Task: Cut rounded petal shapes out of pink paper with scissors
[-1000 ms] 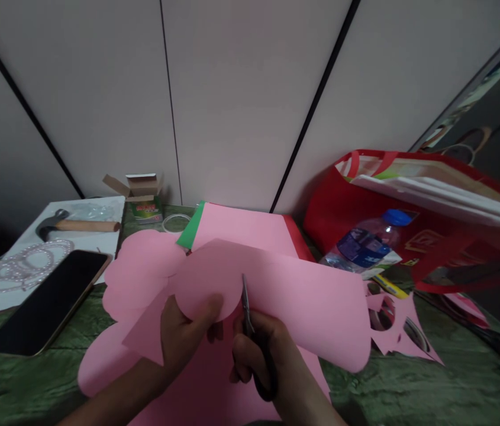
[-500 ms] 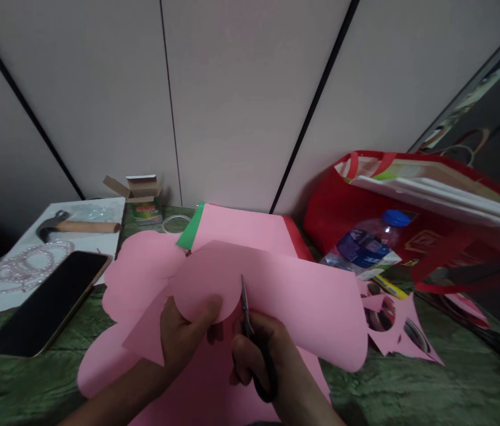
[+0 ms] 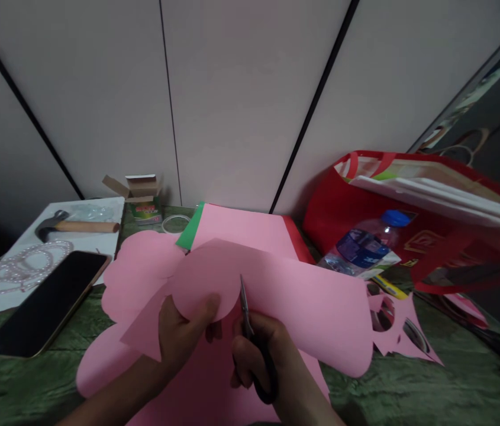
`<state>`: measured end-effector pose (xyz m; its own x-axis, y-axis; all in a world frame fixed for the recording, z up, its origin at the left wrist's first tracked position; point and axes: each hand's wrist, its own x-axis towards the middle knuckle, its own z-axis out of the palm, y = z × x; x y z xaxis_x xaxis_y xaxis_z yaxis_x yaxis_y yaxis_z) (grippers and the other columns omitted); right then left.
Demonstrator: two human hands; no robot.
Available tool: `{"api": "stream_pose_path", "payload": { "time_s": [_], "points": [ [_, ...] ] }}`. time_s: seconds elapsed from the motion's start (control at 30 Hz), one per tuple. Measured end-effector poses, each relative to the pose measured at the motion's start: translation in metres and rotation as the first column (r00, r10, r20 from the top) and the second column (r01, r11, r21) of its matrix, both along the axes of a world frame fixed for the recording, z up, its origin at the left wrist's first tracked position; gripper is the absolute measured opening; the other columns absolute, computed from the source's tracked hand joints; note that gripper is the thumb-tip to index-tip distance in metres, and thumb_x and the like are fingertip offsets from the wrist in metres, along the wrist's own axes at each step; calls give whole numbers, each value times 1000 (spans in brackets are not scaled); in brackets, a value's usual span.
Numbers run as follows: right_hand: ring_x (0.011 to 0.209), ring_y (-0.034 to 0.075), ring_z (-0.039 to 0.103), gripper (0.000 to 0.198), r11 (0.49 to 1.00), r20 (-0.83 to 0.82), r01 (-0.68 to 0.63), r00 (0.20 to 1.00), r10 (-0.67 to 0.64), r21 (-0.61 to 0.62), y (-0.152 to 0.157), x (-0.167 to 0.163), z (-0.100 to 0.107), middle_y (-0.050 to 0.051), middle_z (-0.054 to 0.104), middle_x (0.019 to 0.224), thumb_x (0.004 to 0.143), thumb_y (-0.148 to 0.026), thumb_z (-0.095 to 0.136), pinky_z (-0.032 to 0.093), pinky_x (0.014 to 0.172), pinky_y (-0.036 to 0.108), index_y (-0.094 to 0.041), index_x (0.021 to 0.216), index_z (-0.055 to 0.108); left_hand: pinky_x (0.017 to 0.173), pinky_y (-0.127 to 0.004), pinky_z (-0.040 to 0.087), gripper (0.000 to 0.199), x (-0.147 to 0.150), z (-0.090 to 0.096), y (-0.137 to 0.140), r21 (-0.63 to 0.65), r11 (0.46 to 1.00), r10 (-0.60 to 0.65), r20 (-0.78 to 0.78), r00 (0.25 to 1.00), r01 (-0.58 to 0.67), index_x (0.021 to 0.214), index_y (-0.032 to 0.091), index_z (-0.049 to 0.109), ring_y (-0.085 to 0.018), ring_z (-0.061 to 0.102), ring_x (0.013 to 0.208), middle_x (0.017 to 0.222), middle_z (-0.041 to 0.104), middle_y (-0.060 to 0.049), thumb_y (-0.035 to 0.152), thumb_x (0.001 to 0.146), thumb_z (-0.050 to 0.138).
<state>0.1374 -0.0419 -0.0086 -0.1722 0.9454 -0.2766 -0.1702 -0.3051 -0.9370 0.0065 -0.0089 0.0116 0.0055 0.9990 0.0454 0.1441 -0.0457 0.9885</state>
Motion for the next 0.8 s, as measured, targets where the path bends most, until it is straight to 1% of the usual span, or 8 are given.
{"api": "stream_pose_path", "payload": {
  "time_s": [0.13,0.23,0.37,0.47,0.53,0.63,0.73,0.8],
  "points": [
    [34,8,44,16,1000,-11,-7,1000,7,-3,-1,-1,0,-10,42,35,66,-28,61,39,41,22,-17,62,50,46,-27,43,43,-2,0,2,3,1000,-18,-58,998,18,35,20,51,-14,52,37,34,53,0,35,75,51],
    [33,7,42,20,1000,-38,-24,999,24,1,-3,-3,-2,-10,42,35,66,-33,63,40,41,23,-17,64,51,45,-26,43,42,-1,-2,2,-8,1000,10,-23,1000,-10,36,20,51,-14,52,37,35,53,1,35,76,50],
    [32,7,41,31,999,-55,-42,998,44,20,-4,-4,-3,-10,43,35,64,-44,67,38,39,22,-17,65,52,46,-25,44,36,3,-2,-2,-73,991,112,-35,993,-114,37,21,51,-14,52,39,36,54,2,38,67,60],
    [36,8,45,36,998,-31,-58,998,58,24,-2,-2,2,-8,45,39,61,-48,70,37,40,21,-16,65,53,46,-24,44,34,5,2,-6,-102,986,128,-26,991,-130,38,21,52,-14,52,41,37,54,3,40,64,63],
    [40,8,46,38,997,-37,-53,998,55,51,1,-1,5,-5,51,48,59,-48,71,36,41,21,-16,63,53,44,-24,43,32,6,5,-8,-121,985,122,-9,993,-122,39,22,53,-14,53,41,38,54,4,40,63,63],
    [45,7,46,37,994,-95,-43,994,53,105,3,0,7,0,58,64,58,-45,74,35,43,20,-15,63,51,48,-27,46,31,7,9,-13,-231,958,158,-75,985,-171,40,23,54,-18,57,45,41,58,1,44,61,62],
    [52,9,45,32,987,-104,-45,993,62,157,4,0,6,1,59,64,60,-39,74,35,47,21,-14,66,54,57,-31,48,36,8,11,-19,-343,916,156,-175,972,-208,41,23,55,-23,62,55,47,65,-3,51,63,58],
    [55,10,45,29,979,-97,-53,993,73,198,4,1,6,0,58,63,63,-38,73,35,51,22,-14,67,56,60,-33,48,39,9,11,-21,-355,920,111,-174,978,-168,41,24,56,-24,63,59,49,67,-4,54,65,56]
  ]
}}
